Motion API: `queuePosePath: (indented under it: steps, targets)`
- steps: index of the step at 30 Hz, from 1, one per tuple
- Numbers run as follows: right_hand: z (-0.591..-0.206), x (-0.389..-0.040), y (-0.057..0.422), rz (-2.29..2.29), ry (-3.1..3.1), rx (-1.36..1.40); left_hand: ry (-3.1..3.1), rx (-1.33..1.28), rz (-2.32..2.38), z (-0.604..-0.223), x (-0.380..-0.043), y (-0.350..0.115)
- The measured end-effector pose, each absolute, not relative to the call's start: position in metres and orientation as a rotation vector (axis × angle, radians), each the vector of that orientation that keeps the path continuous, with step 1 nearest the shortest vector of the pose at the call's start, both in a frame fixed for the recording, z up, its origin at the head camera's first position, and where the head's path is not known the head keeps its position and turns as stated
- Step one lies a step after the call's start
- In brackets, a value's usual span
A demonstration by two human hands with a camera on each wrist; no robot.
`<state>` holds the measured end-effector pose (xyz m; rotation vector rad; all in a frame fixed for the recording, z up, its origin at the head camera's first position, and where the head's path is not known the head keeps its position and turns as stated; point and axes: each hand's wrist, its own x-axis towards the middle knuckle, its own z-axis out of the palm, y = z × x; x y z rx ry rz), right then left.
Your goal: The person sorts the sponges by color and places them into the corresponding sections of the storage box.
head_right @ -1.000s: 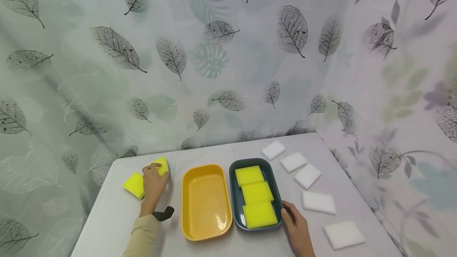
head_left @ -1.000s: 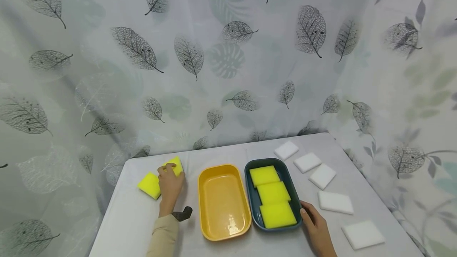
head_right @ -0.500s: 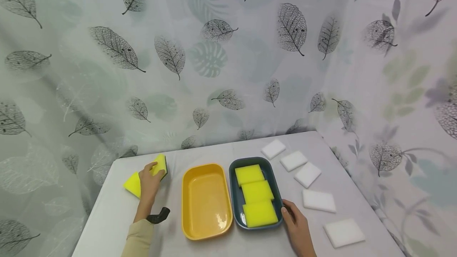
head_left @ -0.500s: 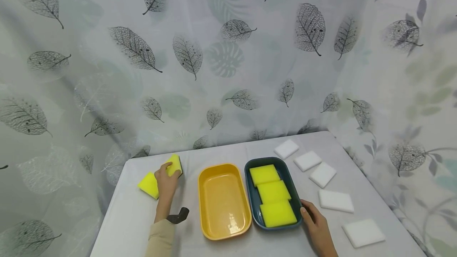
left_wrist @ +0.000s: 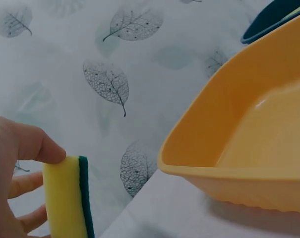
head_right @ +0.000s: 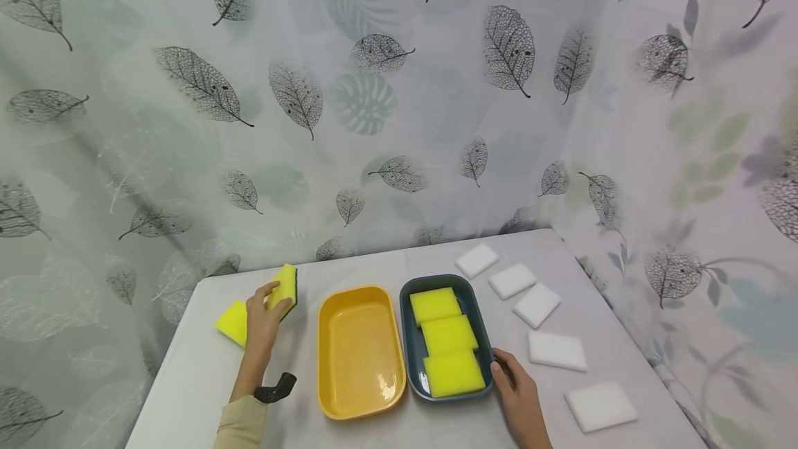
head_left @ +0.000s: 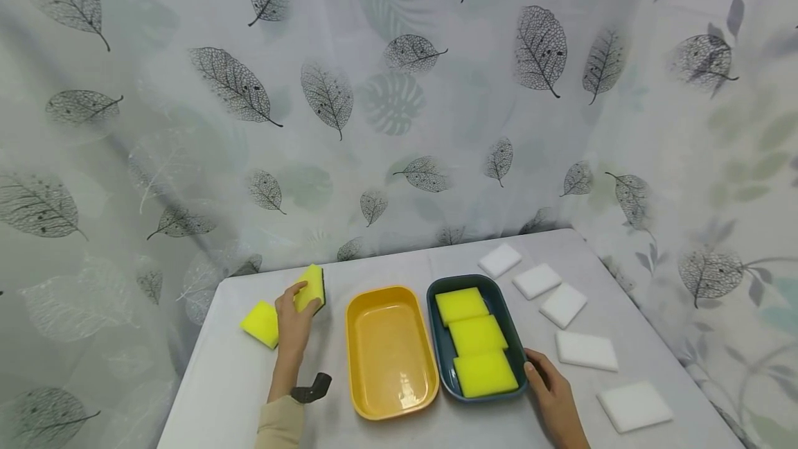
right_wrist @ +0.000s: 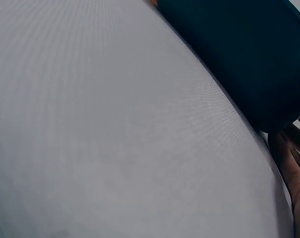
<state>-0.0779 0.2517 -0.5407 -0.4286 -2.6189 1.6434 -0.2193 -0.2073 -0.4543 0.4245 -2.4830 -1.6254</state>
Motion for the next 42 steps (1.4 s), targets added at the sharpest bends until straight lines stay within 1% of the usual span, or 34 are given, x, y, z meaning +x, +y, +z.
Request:
queuePosePath:
  steps: [7, 17, 24, 37, 42]
  targets:
    - [-0.54, -0.077, 0.25, 1.626, -2.62, -0.421, -2.503, 0.169, -1.584, -0.455, -0.207, -0.202]
    - [-0.54, -0.078, 0.25, 1.601, -2.626, -0.404, -2.524, -0.151, -1.329, -0.458, -0.189, -0.182]
    - [-0.54, -0.078, 0.25, 1.583, -2.641, -0.413, -2.574, -0.259, -1.221, -0.455, -0.178, -0.162]
    - [-0.542, -0.078, 0.251, 1.599, -2.612, -0.4, -2.535, -0.454, -1.213, -0.462, -0.158, -0.116]
    - [-0.541, -0.078, 0.25, 1.591, -2.619, -0.393, -2.507, -0.537, -1.136, -0.469, -0.146, -0.097]
